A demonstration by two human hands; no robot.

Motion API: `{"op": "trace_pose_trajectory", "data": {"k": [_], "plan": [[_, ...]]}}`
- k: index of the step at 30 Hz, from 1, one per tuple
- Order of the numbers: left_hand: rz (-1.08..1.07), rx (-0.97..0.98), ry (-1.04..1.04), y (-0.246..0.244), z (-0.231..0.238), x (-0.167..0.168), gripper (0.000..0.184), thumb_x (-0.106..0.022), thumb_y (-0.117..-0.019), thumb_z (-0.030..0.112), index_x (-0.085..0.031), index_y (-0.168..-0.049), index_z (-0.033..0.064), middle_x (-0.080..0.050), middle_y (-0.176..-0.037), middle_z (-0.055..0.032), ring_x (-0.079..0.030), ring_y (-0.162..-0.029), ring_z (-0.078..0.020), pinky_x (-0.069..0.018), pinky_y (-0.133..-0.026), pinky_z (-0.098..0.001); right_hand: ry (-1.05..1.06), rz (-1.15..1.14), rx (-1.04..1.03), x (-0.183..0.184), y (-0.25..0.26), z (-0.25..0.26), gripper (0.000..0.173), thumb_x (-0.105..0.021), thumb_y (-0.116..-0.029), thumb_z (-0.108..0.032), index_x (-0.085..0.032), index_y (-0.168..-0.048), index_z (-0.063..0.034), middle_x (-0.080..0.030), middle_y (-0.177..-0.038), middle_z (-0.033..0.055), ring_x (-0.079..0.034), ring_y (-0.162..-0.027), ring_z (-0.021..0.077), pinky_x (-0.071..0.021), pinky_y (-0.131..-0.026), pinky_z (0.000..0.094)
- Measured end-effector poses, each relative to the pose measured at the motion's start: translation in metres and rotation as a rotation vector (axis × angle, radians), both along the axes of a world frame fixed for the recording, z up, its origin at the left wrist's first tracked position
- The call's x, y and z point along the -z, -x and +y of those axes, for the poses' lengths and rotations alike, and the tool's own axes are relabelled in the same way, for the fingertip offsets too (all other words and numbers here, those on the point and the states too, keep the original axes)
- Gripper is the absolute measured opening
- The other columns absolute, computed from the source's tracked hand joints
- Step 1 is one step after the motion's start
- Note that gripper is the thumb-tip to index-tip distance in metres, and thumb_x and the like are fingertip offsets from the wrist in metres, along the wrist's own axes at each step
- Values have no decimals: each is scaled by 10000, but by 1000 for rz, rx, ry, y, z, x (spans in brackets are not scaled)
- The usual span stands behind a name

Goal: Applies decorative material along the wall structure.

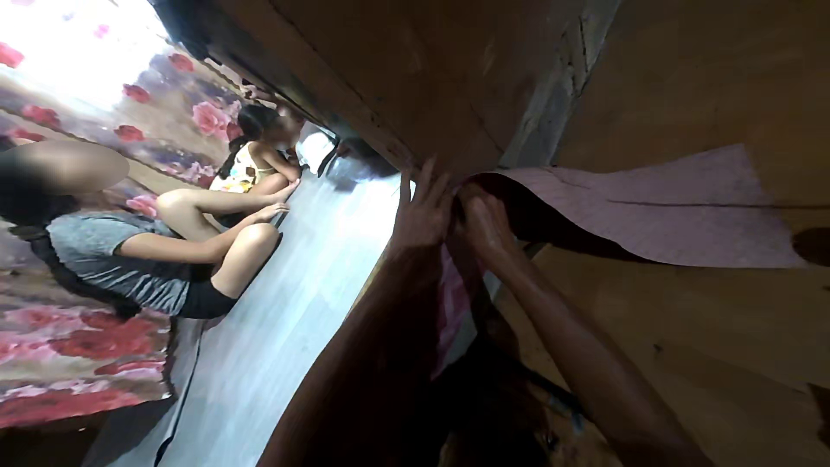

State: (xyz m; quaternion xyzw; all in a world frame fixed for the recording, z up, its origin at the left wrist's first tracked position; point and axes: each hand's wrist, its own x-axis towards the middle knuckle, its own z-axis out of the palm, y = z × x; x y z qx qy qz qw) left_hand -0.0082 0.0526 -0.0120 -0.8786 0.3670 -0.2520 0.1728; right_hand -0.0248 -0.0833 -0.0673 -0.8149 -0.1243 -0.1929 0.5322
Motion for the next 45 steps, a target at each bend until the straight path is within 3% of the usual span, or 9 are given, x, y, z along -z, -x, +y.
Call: {"op": "trace_pose_trajectory", "data": {"k": [7, 12, 18, 25, 30, 34, 39, 42, 45], "plan": [[-3, 32, 60, -5, 1, 1, 176, -588, -964, 27, -761, -934, 35, -679, -1306, -152, -465, -1397, -449, -255, -1164, -677, -29, 69, -13, -4, -2, -1, 133, -672, -938, -46, -699, -1024, 51, -687, -1036, 227, -701, -906, 383, -577, -788, 543], [-20, 38, 70, -5, -2, 0, 146, -624, -942, 11, -763, -921, 51, -694, -1227, -152, -515, -1337, -429, -259, -1162, -658, -45, 53, -12, -3, -2, -1, 102, -667, -937, -37, -695, -980, 50, -687, -976, 218, -700, -868, 378, -576, -758, 533], [-38, 92, -11, -9, 0, -3, 107, -676, -884, 16, -766, -877, 74, -703, -1115, -145, -556, -1261, -412, -306, -1126, -644, -97, 194, -89, -13, -2, -10, 207, -625, -976, -39, -607, -1167, 40, -686, -960, 210, -698, -888, 372, -565, -805, 530], [-4, 55, -17, -5, 2, -1, 97, -659, -884, 7, -750, -878, 42, -692, -1124, -163, -548, -1262, -438, -282, -1136, -681, -219, 191, -159, -3, 3, -19, 216, -659, -983, -89, -642, -1164, 28, -693, -984, 191, -694, -887, 323, -571, -814, 501], [10, 57, 15, -5, 2, -1, 86, -679, -899, 32, -763, -904, 48, -706, -1157, -157, -543, -1296, -432, -290, -1121, -700, -206, 215, -122, 8, 5, -20, 292, -562, -1051, -222, -692, -1092, 36, -702, -938, 187, -690, -877, 300, -553, -842, 461], [-9, 53, 27, -4, 0, -2, 104, -659, -912, 37, -763, -907, 40, -722, -1113, -157, -586, -1252, -428, -341, -1092, -694, -89, 227, -101, -7, 10, -18, 336, -485, -1075, -191, -692, -1093, 73, -710, -1013, 234, -697, -992, 364, -530, -926, 492], [-69, 10, -35, 1, 1, -1, 99, -669, -906, 46, -762, -939, 58, -716, -1100, -135, -591, -1231, -383, -375, -1079, -602, -82, 111, -24, 1, 7, -6, 260, -544, -1039, -139, -693, -1008, 73, -705, -891, 226, -711, -867, 394, -566, -800, 536], [-105, -8, -32, 2, 1, 0, 100, -685, -893, 48, -763, -942, 87, -715, -1079, -116, -599, -1200, -364, -395, -984, -587, -100, 81, 16, 3, 5, 0, 228, -578, -1023, -135, -683, -995, 65, -690, -846, 210, -706, -792, 379, -575, -722, 523], [-94, 24, -18, 3, -1, -1, 82, -671, -924, 98, -743, -924, 59, -698, -987, -161, -629, -1060, -403, -424, -861, -577, -94, 31, 44, 12, 10, 2, 176, -616, -1001, -124, -690, -1033, 32, -699, -867, 202, -713, -775, 364, -589, -684, 515]]}}
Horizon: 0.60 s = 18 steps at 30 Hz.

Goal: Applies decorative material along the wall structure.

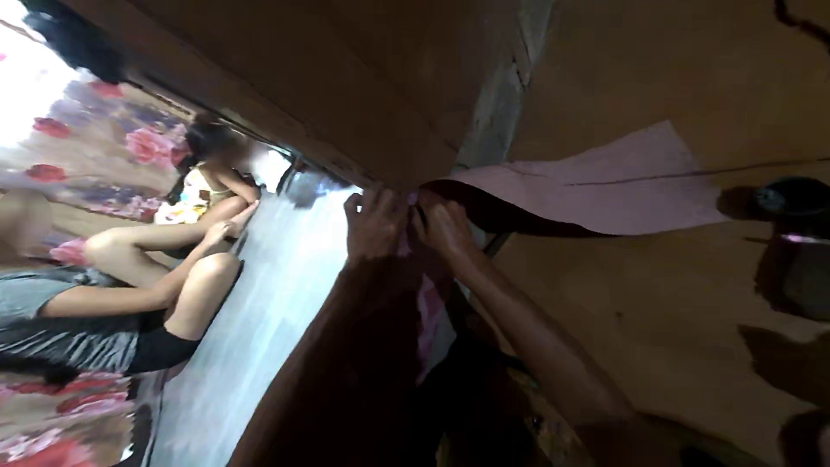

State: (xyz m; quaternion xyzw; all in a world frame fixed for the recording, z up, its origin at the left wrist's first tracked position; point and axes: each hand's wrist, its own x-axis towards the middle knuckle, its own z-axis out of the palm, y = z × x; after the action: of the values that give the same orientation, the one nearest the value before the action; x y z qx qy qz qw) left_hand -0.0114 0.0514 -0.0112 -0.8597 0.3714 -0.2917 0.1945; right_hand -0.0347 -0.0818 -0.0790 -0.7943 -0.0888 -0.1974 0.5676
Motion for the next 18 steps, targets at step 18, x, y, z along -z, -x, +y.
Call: {"op": "trace_pose_trajectory", "data": {"k": [18], "plan": [[410, -26, 2, -8, 17, -6, 361, -465, -1085, 233, -673, -1177, -48, -643, -1205, -319, -561, -1190, -550, -383, -1028, -692, -43, 179, -155, 94, 84, -60, 213, -594, -1019, -168, -737, -1059, -15, -733, -950, 125, -718, -860, 232, -599, -820, 427]]}}
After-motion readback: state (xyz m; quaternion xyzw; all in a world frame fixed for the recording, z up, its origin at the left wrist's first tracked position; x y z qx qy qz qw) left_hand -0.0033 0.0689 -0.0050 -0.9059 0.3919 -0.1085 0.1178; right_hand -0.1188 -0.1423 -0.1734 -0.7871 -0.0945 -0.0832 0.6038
